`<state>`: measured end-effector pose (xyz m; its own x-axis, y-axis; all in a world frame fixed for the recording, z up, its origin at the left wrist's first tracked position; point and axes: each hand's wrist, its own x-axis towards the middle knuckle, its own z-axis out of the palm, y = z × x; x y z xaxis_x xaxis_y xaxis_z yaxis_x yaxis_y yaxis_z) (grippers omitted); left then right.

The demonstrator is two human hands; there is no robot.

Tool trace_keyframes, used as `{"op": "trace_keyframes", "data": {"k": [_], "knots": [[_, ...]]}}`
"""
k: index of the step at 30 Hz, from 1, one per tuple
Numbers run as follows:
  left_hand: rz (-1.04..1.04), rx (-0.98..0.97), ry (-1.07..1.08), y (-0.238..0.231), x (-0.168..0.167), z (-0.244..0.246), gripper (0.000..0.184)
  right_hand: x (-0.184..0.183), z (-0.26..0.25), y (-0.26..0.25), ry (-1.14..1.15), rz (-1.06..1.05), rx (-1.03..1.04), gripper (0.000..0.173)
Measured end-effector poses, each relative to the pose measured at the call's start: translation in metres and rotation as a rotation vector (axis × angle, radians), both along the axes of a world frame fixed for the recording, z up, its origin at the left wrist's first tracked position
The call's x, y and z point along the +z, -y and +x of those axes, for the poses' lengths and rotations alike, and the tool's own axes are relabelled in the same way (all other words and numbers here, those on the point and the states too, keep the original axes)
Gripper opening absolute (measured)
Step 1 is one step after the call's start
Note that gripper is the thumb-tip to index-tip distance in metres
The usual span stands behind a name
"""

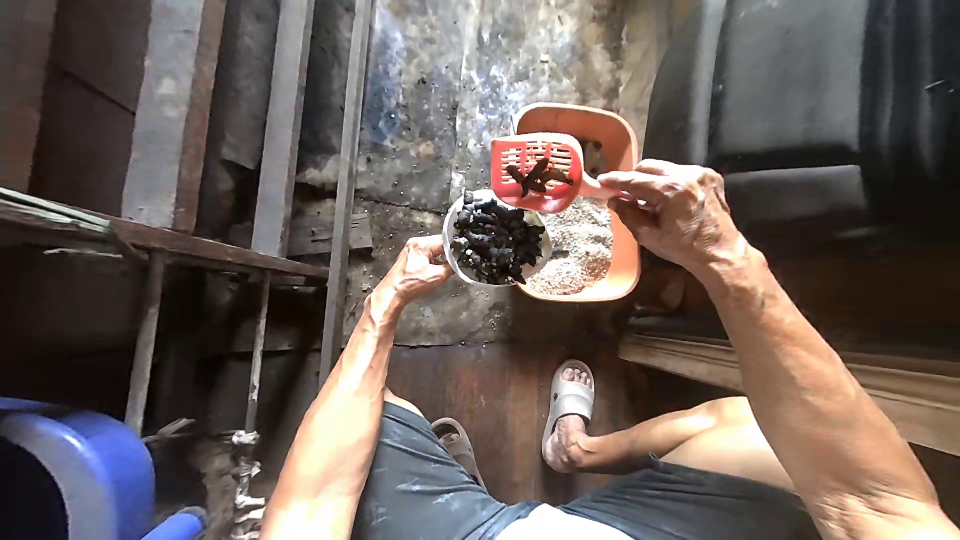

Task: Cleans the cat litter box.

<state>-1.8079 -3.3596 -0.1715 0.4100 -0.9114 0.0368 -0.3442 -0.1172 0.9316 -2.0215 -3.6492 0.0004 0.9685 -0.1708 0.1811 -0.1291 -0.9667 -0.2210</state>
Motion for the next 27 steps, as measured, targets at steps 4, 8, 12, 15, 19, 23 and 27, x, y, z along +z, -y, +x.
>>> {"op": "trace_keyframes", "data": {"k": [4,8,12,15,19,23,27], "knots": [[-0.010,0.011,0.000,0.002,0.006,0.000,0.015,0.000,-0.005,-0.019,0.029,-0.052,-0.065,0.028],[-0.025,0.042,-0.023,0.003,0.007,0.001,0.016,-0.010,-0.012,-0.046,0.091,-0.084,-0.179,0.028],[-0.049,0.076,-0.024,0.003,0.005,0.003,0.017,-0.019,-0.011,-0.057,0.141,-0.044,-0.227,0.029],[-0.072,0.096,-0.024,0.003,0.003,0.005,0.018,-0.023,-0.009,-0.061,0.182,-0.004,-0.250,0.029],[-0.104,0.128,-0.006,0.004,0.005,0.005,0.019,-0.025,-0.006,-0.064,0.197,0.008,-0.269,0.029],[-0.103,0.132,0.066,0.004,0.002,0.009,0.018,-0.025,-0.006,-0.063,0.197,0.003,-0.269,0.029],[-0.113,0.140,0.119,0.002,0.003,0.010,0.017,-0.022,-0.006,-0.060,0.185,0.000,-0.261,0.029]]}}
